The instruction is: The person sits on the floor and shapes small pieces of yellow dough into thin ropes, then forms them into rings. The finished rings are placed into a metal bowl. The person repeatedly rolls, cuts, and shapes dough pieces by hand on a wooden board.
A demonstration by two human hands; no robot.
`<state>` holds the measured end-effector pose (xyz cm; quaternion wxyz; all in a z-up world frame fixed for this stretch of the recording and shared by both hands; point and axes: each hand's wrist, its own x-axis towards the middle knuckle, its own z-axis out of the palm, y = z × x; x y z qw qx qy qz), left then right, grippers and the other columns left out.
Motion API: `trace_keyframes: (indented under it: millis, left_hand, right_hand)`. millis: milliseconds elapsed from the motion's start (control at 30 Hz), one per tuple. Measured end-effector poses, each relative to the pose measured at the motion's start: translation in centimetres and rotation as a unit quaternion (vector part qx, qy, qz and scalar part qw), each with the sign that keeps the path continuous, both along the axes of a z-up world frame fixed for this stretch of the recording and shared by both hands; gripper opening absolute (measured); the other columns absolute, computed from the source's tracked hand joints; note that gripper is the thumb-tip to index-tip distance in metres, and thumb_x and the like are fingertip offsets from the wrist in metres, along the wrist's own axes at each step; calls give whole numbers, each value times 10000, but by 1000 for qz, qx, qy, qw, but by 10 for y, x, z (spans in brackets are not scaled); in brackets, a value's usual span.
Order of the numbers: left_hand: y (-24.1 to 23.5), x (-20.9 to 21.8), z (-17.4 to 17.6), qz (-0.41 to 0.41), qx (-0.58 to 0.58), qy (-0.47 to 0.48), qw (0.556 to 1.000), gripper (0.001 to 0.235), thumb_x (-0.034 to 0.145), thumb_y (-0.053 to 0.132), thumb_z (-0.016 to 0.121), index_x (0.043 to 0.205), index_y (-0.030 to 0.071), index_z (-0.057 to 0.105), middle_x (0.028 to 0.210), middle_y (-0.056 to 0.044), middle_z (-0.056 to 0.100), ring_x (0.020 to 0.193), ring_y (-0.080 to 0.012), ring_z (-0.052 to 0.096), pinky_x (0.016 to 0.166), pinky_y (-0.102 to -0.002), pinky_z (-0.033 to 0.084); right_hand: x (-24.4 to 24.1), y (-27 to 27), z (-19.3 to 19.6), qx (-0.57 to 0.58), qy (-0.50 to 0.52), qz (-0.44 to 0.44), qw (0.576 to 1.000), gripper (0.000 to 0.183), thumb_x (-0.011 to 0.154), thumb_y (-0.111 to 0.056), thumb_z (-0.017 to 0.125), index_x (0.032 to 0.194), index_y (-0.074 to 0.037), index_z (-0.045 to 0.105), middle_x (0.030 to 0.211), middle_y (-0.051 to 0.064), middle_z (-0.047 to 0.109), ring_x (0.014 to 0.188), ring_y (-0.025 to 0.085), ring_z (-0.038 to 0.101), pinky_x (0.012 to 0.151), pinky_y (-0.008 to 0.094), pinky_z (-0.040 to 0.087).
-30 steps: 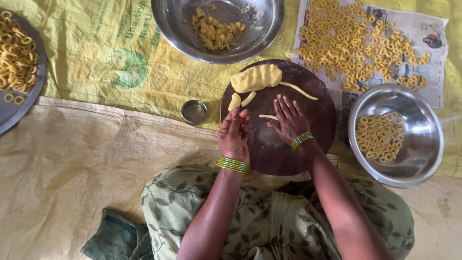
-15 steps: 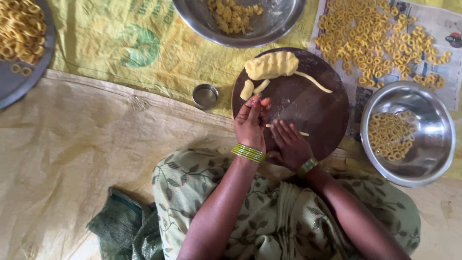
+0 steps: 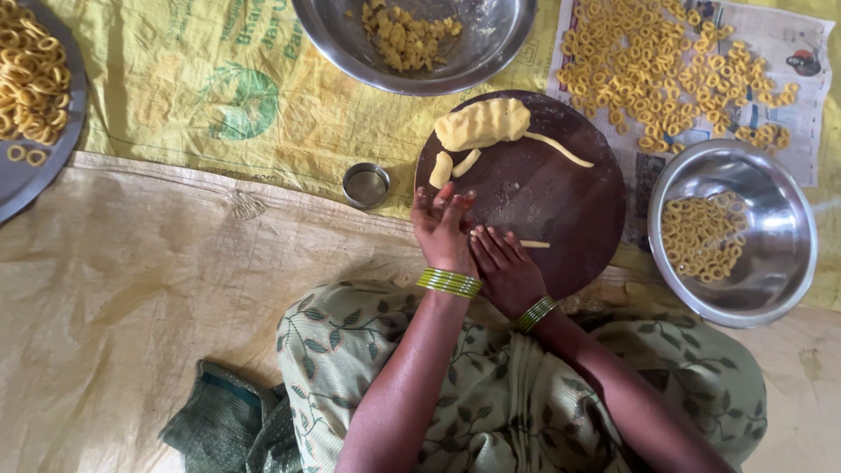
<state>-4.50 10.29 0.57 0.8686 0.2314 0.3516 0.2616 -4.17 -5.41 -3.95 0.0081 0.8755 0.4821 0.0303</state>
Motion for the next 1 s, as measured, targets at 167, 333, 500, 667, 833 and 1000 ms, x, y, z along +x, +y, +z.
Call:
trace_keyframes:
  millis: [167,333,500,667,833,1000]
  left_hand:
    - [9,-4,9,33,-9,56,998,790,901,-25,635,1528,112,174,1215,-91,627,913,-197,719,598,-273,489]
    - [14,-10,13,42,-4,44,998,788,913,-31,627,1555,83,185,1215,-102,626,906,-187,711,606,-273,493]
    - [14,-9,19,20,-7,61,998,778,907,-38,619,1554,77,201,1243,-112,607,926,-186,702,639,-273,516]
    - [12,-10,24,9,-3,45,999,727,905,-27,604,1540,59,261,1318,-91,595,934,-159,688,633,-257,482]
    - [13,-12,22,23,-17,41,999,739,891,-40,601,1542,49,261,1313,-125,599,915,-176,685,631,-267,490]
    - [17,-12,21,35,-25,25,999,746,901,-48,610,1551,42,254,1285,-123,593,922,-189,687,648,-274,505]
  right_hand:
    - [10,21,0,152,-45,-56,986,387,894,-240,711,1235,-57,707,1288,98,685,1243,274,630,1169,534,347]
    - [36,42,-1,228,11,-122,966,111,877,-132,780,977,-122,732,1061,31,701,1036,254,660,1091,494,445]
    - [39,41,4,234,18,-166,958,208,799,-194,809,982,-115,746,976,43,709,974,271,652,955,495,449]
    - [28,37,7,221,22,-123,967,108,834,-193,809,905,-144,745,945,5,712,977,243,646,982,483,447]
    - [55,50,-5,224,39,-70,971,249,818,-108,721,1056,-135,788,995,32,726,1007,240,670,942,498,450]
    - [105,44,-9,174,118,-75,975,280,1038,-171,601,1271,-158,756,1175,84,734,1124,266,666,1057,479,501]
